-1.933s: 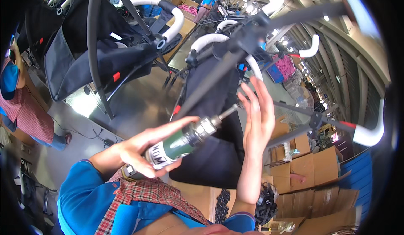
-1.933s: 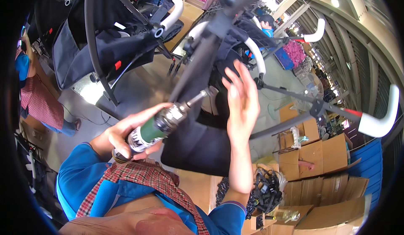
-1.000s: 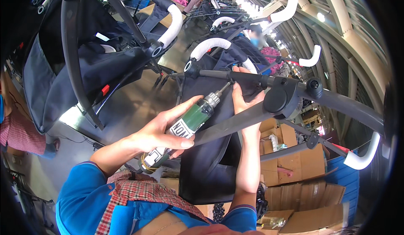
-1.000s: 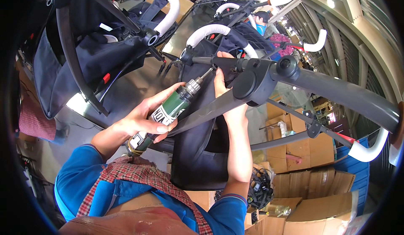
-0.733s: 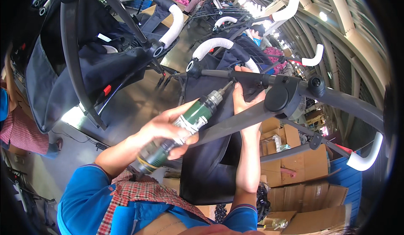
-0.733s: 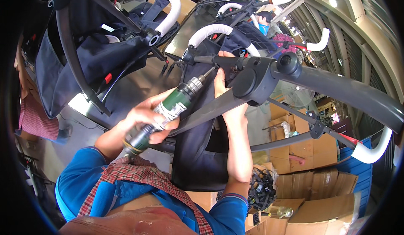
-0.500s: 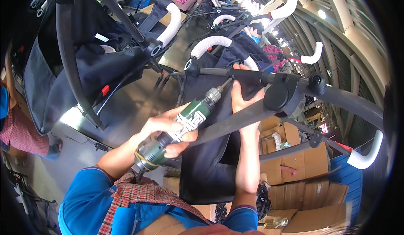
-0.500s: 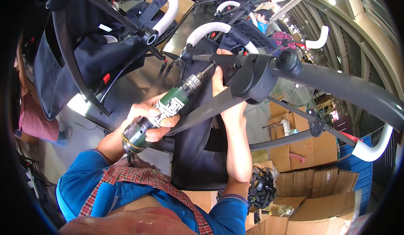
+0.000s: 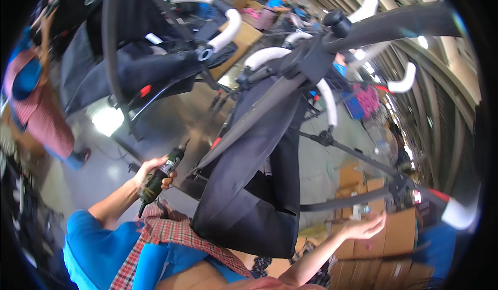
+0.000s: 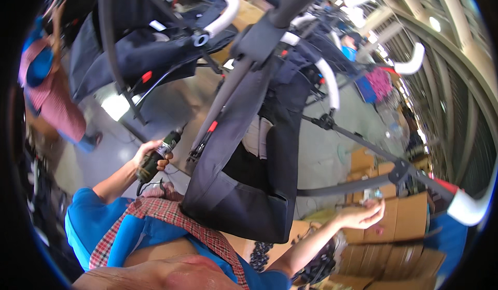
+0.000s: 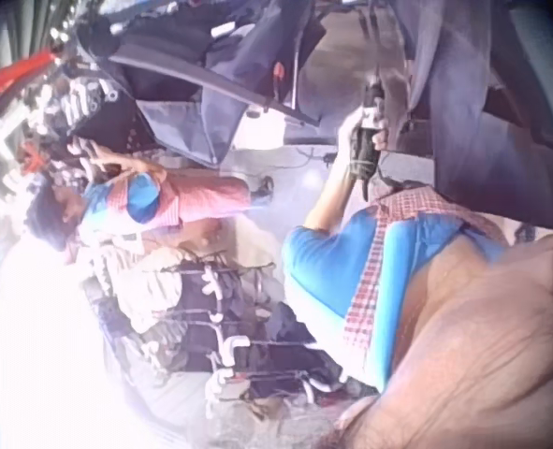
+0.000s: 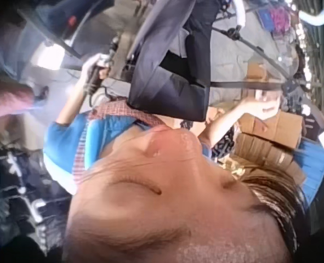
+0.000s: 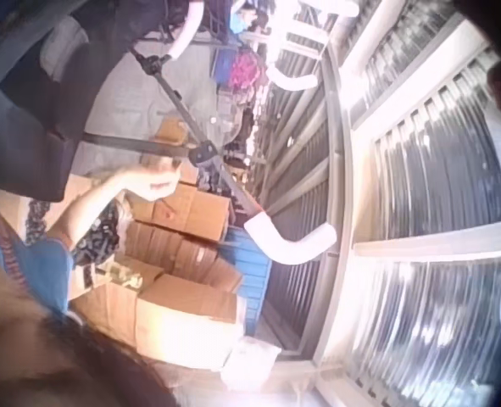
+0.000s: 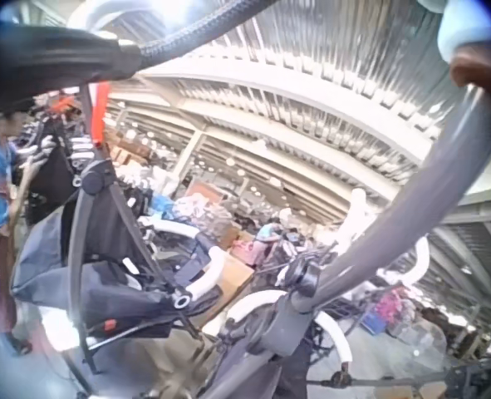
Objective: The person uses a cordless drill to attach black plastic fasteners to a stroller frame, securing the fabric seat and canopy. They repeatedly pick fasteners from a pile on a table, position the stroller, and drive the fasteners into place.
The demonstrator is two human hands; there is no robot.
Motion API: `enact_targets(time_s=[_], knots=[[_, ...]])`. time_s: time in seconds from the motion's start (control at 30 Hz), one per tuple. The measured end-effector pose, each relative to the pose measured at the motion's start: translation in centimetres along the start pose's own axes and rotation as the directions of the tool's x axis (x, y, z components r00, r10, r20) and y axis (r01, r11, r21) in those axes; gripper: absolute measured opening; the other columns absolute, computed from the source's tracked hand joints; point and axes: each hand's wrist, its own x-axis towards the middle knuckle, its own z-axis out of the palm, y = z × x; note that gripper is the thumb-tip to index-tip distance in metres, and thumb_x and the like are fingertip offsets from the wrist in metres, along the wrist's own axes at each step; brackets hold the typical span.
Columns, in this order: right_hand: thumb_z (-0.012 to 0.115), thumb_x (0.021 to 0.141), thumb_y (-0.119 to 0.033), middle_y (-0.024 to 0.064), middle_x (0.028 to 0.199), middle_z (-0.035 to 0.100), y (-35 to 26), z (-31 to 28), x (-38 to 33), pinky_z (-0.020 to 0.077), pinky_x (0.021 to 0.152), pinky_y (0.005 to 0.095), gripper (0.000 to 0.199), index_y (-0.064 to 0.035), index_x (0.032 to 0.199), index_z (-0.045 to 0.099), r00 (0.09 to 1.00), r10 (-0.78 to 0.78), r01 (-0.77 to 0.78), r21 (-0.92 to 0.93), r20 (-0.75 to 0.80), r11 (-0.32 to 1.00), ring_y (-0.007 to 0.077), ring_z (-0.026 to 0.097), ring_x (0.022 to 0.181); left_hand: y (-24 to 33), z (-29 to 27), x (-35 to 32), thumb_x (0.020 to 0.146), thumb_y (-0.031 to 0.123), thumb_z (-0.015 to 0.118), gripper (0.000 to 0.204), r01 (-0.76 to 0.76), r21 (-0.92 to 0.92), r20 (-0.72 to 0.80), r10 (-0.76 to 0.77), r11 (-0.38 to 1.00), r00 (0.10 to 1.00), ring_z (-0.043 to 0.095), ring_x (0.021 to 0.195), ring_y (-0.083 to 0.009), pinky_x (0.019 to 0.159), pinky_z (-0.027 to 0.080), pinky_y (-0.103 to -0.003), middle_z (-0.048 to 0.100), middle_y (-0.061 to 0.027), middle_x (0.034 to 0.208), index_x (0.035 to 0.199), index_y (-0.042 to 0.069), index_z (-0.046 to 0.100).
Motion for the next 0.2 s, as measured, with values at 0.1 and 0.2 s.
enact_targets(time_s=[0.1,0.2], knots=[[0.044,0.098,-0.045,0.0115,0.118,0.064,12.8,-1.5,-6.5,0.0443,0.082,0.0263,0.052,-0.0015,0.122,0.059,0.77,0.449,-0.529,0.061,0.452,0.846,0.0173,0.058,0.105,-5.5,-5.0,-2.2,0.087,0.039,0.062,0.042,0.092,-0.061,-0.382,-0.109,0.994,0.918,0.054,0.062,-0.0182,0.054,0.046,-0.03,0.055,-0.0132,0.084,0.109,0.006,0.048],[0.036,0.091,-0.07,0.01,0.158,0.019,32.1,-2.9,-18.2,0.0052,0.117,0.0519,0.088,-0.0125,0.153,0.015,-0.131,0.422,-0.94,-0.248,0.897,0.234,0.0279,0.015,0.146,-9.0,-7.0,-2.3,0.084,0.038,0.066,0.041,0.291,-0.147,-0.354,-0.325,0.945,0.877,0.056,0.061,-0.0188,0.054,0.049,-0.032,0.055,-0.0122,0.077,0.1,0.003,0.052]])
